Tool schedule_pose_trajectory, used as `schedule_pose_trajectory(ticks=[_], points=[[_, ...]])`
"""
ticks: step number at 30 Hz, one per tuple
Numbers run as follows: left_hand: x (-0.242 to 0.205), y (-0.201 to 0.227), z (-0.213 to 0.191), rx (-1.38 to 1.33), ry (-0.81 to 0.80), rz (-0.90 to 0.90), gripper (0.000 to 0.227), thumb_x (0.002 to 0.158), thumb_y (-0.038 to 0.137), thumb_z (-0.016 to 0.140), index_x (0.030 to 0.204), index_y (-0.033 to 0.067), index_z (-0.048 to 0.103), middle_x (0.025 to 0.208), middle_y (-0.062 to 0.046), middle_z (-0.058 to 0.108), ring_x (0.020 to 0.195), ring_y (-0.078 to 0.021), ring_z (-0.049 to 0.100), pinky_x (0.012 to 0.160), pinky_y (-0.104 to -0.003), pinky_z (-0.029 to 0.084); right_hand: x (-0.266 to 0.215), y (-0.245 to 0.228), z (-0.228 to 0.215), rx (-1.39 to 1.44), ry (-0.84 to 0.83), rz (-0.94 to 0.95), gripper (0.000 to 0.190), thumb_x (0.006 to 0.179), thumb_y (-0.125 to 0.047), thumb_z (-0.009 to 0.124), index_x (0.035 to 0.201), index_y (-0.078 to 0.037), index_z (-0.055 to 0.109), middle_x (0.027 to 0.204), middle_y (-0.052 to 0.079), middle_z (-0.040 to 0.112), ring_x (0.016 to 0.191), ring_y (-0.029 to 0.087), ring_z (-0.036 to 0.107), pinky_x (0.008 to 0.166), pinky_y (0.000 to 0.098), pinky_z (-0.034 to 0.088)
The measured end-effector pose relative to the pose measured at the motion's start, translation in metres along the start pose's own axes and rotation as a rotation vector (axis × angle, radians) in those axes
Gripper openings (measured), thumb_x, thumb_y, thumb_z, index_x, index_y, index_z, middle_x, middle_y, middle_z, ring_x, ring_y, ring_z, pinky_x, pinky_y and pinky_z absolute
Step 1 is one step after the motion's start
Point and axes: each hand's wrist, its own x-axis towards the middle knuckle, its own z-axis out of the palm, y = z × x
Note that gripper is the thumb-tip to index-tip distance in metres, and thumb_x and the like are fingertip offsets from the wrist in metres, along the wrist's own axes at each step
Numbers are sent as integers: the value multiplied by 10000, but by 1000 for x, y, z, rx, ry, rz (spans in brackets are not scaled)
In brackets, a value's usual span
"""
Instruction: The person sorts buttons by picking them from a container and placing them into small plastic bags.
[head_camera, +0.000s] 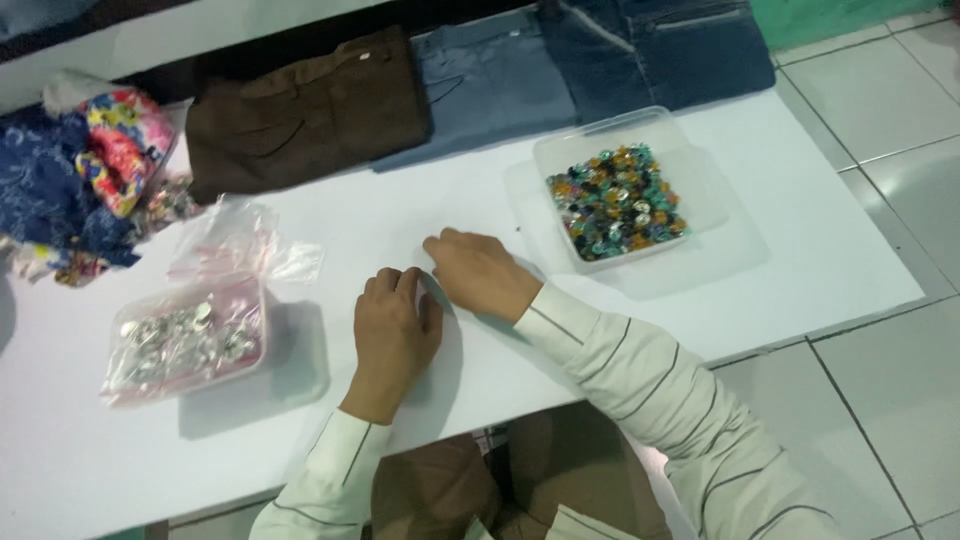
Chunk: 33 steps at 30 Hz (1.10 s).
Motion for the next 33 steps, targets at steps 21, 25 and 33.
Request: schedule_pose_trajectory(ticks=[21,25,33], points=[[116,110,21,-652,253,453,451,924,13,358,1327,76,550,1228,-115,524,1188,-311,505,978,-406,397,-69,99,-153,-3,20,448,240,864,-102,619,1006,-40,803,873,208,766,795,391,750,625,475,579],[115,102,18,-725,206,440,430,941,37,323,1305,70,548,1207,-122,522,1165,-311,506,996,-410,389,-62,89,-140,-9,-9,401,246,867,-73,650,1055,5,789,919,246,759,835,417,747,664,513,592],[110,100,18,-799,116,312,448,984,135,253,1340,79,520,1228,-102,481,1200,-274,490,1054,-416,383,-51,98,-129,-12,-51,416,358,879,-23,646,1224,49,713,1075,292,732,968,465,717,719,568,596]])
